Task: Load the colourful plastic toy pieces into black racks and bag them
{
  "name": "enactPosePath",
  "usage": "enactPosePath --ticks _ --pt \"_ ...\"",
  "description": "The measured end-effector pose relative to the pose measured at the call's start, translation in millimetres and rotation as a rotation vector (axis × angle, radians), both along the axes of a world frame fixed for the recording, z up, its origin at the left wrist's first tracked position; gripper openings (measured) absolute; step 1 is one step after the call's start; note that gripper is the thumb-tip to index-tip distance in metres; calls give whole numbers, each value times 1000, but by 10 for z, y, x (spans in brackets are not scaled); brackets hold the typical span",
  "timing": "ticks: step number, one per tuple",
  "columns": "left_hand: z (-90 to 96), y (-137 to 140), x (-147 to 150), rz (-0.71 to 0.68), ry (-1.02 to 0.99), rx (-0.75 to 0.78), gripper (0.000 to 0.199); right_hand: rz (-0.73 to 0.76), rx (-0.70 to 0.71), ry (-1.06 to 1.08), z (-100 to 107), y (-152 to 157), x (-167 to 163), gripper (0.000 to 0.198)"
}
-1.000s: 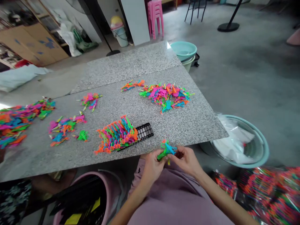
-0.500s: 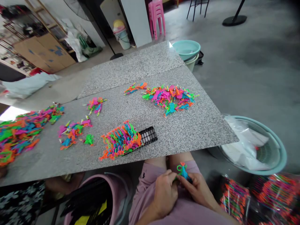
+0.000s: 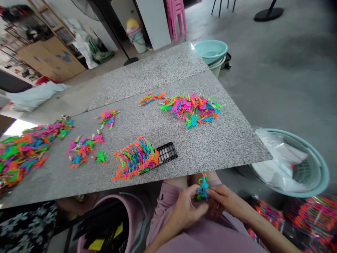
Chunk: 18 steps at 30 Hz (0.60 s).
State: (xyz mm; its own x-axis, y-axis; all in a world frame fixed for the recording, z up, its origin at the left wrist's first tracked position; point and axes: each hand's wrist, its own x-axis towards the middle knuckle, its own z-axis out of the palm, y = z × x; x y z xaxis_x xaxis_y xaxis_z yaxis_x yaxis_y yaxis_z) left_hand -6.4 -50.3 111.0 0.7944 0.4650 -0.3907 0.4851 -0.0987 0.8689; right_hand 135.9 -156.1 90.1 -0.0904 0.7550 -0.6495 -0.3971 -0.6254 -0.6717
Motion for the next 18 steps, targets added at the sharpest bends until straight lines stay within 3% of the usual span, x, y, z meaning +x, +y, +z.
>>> enactPosePath --ticks 3,8,10,14,16,18 --pt "-35 75 105 110 -8 -46 30 -7 -27 -49 12 43 32 55" --pt "-2 147 293 163 -25 -3 30 63 182 -34 153 86 147 39" --pt "43 143 330 181 -36 51 27 60 157 -41 178 96 205 37" --pt "104 196 321 279 -42 214 31 -63 -47 -316 162 110 278 46" --pt "115 269 302 293 -44 274 33 -121 -2 -529 170 128 294 42" --pt "136 344 299 260 -55 313 34 -126 154 -703 199 165 293 34"
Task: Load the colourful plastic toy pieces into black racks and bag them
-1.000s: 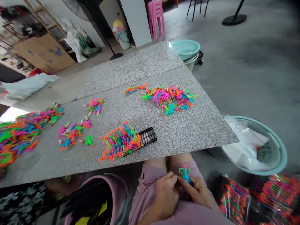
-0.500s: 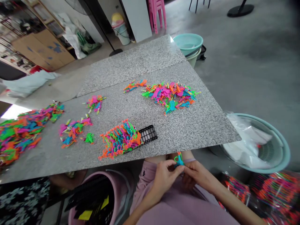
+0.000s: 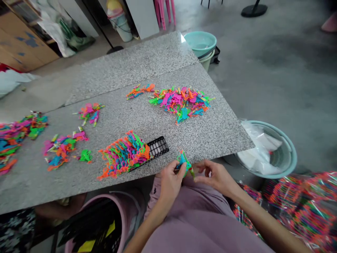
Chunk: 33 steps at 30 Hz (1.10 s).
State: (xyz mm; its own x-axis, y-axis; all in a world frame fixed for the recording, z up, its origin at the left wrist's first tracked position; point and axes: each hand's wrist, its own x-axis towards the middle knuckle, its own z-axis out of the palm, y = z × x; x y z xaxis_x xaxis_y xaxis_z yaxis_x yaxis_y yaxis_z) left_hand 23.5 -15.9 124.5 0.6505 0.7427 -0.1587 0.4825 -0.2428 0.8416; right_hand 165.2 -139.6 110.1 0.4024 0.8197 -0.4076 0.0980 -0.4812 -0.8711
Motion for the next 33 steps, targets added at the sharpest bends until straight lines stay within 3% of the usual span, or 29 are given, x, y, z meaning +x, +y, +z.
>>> enactPosePath --ticks 2,5,9,10,13,15,18,21,24,28,33 --pt "50 54 14 -38 -8 48 33 71 105 -85 44 61 -24 26" --pt "215 107 19 -40 -30 162 28 139 151 -71 130 199 -78 13" --pt "598 278 -128 -118 -23 472 17 212 307 -251 260 554 -70 9" --pt "702 360 -199 -144 4 582 18 228 361 -317 279 692 -48 8" --pt "929 695 -437 -165 158 873 55 235 477 -464 252 1212 19 13" --pt "955 938 -563 -219 299 976 58 247 475 -503 165 1589 16 16" --pt "833 1192 -646 -342 461 981 42 279 379 -433 -9 2062 -98 17" --pt "693 1260 -648 -357 488 947 44 309 324 -385 -149 2327 -263 17" --pt "652 1243 -641 -346 456 915 54 385 326 -458 -201 2407 -350 21" --pt "665 1233 -649 -314 403 851 64 475 264 -585 -122 2407 -360 42" --pt "679 1229 -643 -304 384 872 60 553 214 -673 16 2417 -395 38"
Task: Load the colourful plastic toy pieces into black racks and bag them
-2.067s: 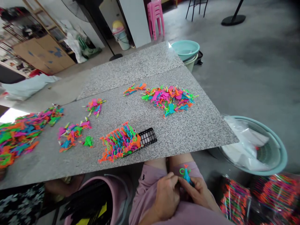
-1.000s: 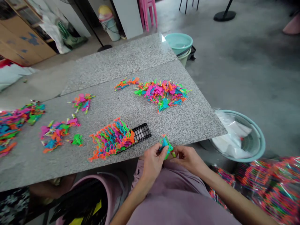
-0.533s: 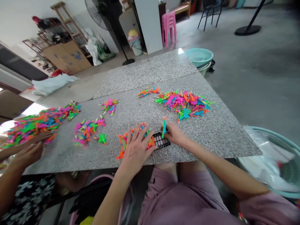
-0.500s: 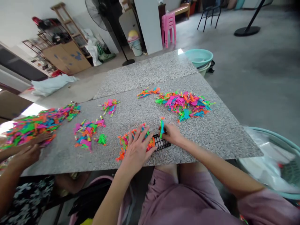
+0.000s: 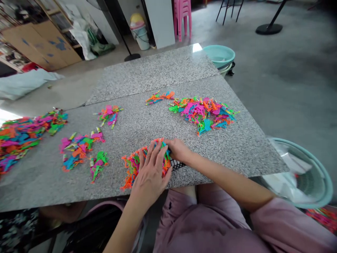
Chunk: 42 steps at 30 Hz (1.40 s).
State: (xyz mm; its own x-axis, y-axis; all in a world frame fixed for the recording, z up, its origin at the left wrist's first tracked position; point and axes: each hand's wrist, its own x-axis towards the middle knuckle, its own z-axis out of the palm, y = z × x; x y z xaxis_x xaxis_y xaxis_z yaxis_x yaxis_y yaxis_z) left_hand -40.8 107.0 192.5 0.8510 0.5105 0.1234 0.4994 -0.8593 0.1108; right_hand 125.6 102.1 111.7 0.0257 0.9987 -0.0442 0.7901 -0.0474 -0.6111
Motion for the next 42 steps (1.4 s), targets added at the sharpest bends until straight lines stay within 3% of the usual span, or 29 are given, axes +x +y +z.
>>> enactPosePath --ticks 3,8,13,17,19,20,23,26,30,34,36,38,42 --pt "17 1 7 -35 11 42 50 11 -7 31 -6 62 47 27" --pt "1 35 -2 -87 -22 114 53 72 -38 139 -49 180 109 11" --pt "-98 125 -22 -203 -27 162 45 -25 82 96 -50 -71 66 21" --pt "-166 180 -25 -187 -61 160 46 -255 131 -173 41 -486 687 40" --pt "-184 190 -23 -190 -66 144 45 -462 94 -388 96 -629 1152 41" --pt "-190 192 -21 -191 -67 137 45 -488 49 -482 111 -667 1360 39" --pt "-191 184 -21 -182 -70 134 44 -286 -38 -627 96 -695 1757 32" --pt "-169 149 -23 -149 -50 128 43 -189 -3 -579 47 -748 1841 28" --pt "-122 86 -5 -123 -8 90 44 -296 64 -175 -25 -949 1591 12" --pt "-83 46 26 -96 13 40 47 -292 -17 606 -171 -1060 857 19" --pt "-68 31 35 -89 16 8 49 -270 -42 836 -236 -1023 446 22" --pt "-57 17 38 -88 17 -17 50 -265 -45 819 -263 -939 140 22" --pt "-53 0 33 -82 27 -25 51 -262 -56 386 -229 -787 -75 14"
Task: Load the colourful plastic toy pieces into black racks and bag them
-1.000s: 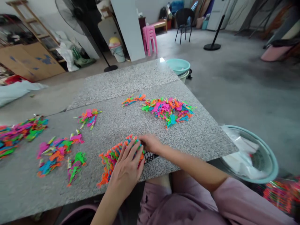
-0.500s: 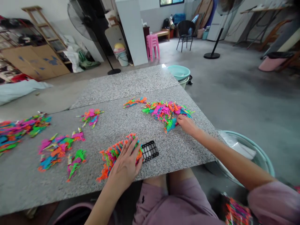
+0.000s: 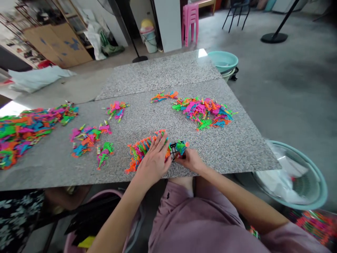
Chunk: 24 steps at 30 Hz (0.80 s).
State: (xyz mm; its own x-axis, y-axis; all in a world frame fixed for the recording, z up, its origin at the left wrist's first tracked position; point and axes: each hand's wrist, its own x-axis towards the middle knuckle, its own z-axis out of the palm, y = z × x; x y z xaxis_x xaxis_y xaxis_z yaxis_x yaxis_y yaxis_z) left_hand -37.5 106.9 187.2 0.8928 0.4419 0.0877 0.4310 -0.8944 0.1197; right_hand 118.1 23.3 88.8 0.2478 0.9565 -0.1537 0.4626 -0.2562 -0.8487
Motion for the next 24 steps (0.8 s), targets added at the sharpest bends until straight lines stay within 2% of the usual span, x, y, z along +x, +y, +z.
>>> enactPosePath --ticks 5,8,15,18,24 --pt "-27 1 -1 2 -27 -21 53 53 67 -229 -19 5 -9 13" --pt "-34 2 0 6 -46 -38 53 53 102 -261 -57 3 -22 14" --pt "-15 -23 7 20 -15 -31 52 115 69 -338 -57 5 -11 15" --pt "-10 -39 19 30 -18 -34 52 139 84 -453 -68 -33 -29 15" --pt "-14 -26 39 56 -23 -65 54 245 20 -618 122 -2 -124 10"
